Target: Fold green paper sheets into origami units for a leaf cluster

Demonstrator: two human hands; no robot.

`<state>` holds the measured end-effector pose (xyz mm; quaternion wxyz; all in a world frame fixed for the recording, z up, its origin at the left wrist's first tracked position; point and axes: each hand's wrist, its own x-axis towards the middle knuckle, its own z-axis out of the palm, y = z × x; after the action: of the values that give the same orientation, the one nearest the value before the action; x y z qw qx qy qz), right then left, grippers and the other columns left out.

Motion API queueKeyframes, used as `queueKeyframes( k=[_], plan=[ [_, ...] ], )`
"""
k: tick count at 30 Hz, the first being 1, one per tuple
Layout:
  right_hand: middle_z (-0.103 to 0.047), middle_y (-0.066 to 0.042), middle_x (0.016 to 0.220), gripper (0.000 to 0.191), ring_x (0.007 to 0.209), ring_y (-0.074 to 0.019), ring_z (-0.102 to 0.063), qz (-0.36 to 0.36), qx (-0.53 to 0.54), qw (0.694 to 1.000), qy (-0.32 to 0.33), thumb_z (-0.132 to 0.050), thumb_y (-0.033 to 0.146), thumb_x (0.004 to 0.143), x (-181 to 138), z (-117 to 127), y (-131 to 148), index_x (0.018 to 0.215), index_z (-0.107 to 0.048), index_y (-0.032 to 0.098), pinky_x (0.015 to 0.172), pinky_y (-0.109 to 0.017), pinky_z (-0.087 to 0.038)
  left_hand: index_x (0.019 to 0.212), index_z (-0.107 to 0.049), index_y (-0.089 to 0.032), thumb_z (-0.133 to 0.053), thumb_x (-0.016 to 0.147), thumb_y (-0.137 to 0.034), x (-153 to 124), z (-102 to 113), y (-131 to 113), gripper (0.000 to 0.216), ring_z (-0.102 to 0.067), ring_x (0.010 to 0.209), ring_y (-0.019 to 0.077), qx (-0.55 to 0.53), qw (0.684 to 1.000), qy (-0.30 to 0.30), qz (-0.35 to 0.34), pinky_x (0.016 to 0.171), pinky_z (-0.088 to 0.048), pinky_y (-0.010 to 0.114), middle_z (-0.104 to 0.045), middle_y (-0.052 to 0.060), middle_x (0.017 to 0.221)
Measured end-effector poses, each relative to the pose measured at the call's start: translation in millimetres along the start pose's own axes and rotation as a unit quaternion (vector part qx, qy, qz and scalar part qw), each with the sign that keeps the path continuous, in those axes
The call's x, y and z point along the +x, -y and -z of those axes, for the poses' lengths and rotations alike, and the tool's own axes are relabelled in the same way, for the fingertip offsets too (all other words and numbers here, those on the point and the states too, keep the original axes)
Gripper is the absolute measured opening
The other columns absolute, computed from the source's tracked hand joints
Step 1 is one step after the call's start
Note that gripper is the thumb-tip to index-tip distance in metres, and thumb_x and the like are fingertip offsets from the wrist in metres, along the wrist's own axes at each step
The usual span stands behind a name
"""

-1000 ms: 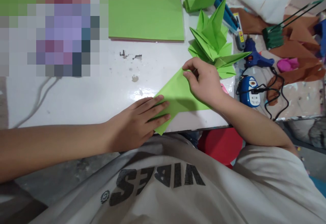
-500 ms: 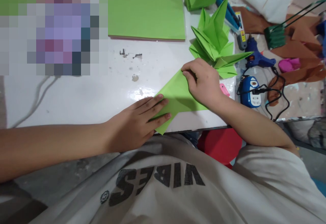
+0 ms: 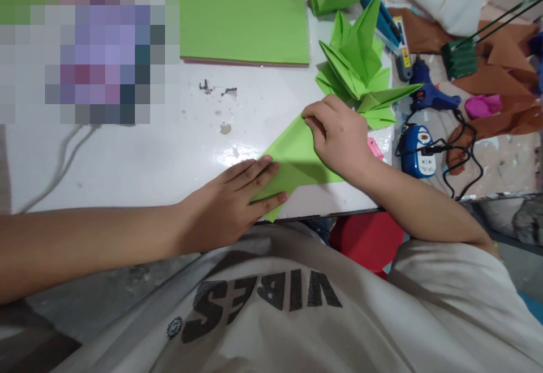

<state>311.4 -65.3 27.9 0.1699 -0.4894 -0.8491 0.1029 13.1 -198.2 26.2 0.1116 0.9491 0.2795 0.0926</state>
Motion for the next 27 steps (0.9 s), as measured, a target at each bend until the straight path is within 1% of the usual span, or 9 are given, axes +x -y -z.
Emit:
queueKeyframes(
  k=[3,6,11,17,20,23,25,27],
  plan=[
    [-0.085,-0.012,0.125,0.031,0.113,-0.0365,-0.080,-0.002,-0.010,1.000,0.003,-0.053,0.036,0.120,0.5,0.8,1.4,0.125,-0.083,0.034,0.094,-0.054,-0.064,0.181,-0.062,-0.026,-0.077,0.109,-0.032,-0.5,0.3,0.0,0.075,-0.045,0.182,0.0496,-0.006,1.000,0.002,0.006,0.143,-0.043,0.065,-0.052,0.022,0.192],
    [-0.085,-0.011,0.122,0.029,0.111,-0.0364,-0.079,-0.002,-0.021,1.000,0.004,-0.054,0.033,0.118,1.5,2.5,3.4,0.122,-0.083,0.032,0.092,-0.053,-0.063,0.180,-0.063,-0.025,-0.081,0.105,-0.029,-1.2,-1.2,-0.7,0.077,-0.045,0.182,0.0513,-0.019,1.000,-0.004,0.008,0.144,-0.041,0.067,-0.050,0.023,0.192],
    [-0.083,-0.011,0.118,0.028,0.109,-0.0362,-0.078,0.003,-0.030,1.000,0.000,-0.054,0.032,0.118,1.8,3.6,5.3,0.120,-0.083,0.032,0.091,-0.052,-0.060,0.183,-0.060,-0.030,-0.079,0.107,-0.030,-1.7,-6.0,-2.5,0.078,-0.040,0.184,0.0514,-0.014,1.000,0.001,0.019,0.144,-0.040,0.069,-0.047,0.020,0.195],
    [-0.082,-0.010,0.115,0.029,0.107,-0.0345,-0.076,0.010,-0.039,0.999,-0.010,-0.052,0.033,0.119,1.1,1.2,3.5,0.121,-0.081,0.033,0.088,-0.050,-0.059,0.181,-0.062,-0.028,-0.083,0.105,-0.030,-1.7,-4.0,-2.9,0.079,-0.041,0.183,0.0521,-0.016,1.000,-0.001,0.017,0.145,-0.039,0.068,-0.048,0.020,0.195],
    [-0.082,-0.010,0.115,0.031,0.108,-0.0348,-0.076,0.014,-0.046,0.999,-0.011,-0.050,0.034,0.120,1.2,0.8,3.1,0.122,-0.081,0.034,0.087,-0.050,-0.059,0.182,-0.060,-0.030,-0.084,0.105,-0.031,-3.3,-4.5,-4.7,0.081,-0.038,0.184,0.0528,-0.023,0.999,0.000,0.027,0.146,-0.036,0.072,-0.046,0.018,0.196],
    [-0.081,-0.011,0.116,0.031,0.108,-0.0350,-0.075,0.013,-0.055,0.998,-0.009,-0.049,0.032,0.119,1.2,-0.2,2.8,0.121,-0.080,0.033,0.087,-0.050,-0.058,0.182,-0.059,-0.029,-0.085,0.105,-0.031,-4.9,-6.2,-6.6,0.082,-0.035,0.185,0.0570,-0.022,0.999,-0.008,0.034,0.146,-0.033,0.078,-0.045,0.019,0.196],
    [-0.081,-0.011,0.116,0.030,0.108,-0.0348,-0.075,0.011,-0.059,0.998,-0.008,-0.050,0.032,0.119,1.2,-1.7,2.6,0.121,-0.080,0.033,0.088,-0.051,-0.058,0.182,-0.060,-0.028,-0.083,0.106,-0.033,-5.1,-6.0,-6.8,0.080,-0.035,0.184,0.0592,-0.013,0.999,-0.009,0.032,0.144,-0.036,0.079,-0.046,0.021,0.195],
    [-0.079,-0.010,0.115,0.029,0.108,-0.0346,-0.074,0.007,-0.058,0.998,-0.007,-0.050,0.034,0.120,1.2,-3.3,2.5,0.121,-0.079,0.033,0.088,-0.051,-0.057,0.181,-0.061,-0.027,-0.080,0.108,-0.035,-4.6,-4.3,-6.3,0.076,-0.039,0.182,0.0595,0.000,1.000,-0.004,0.024,0.142,-0.042,0.077,-0.049,0.024,0.193]
  ],
)
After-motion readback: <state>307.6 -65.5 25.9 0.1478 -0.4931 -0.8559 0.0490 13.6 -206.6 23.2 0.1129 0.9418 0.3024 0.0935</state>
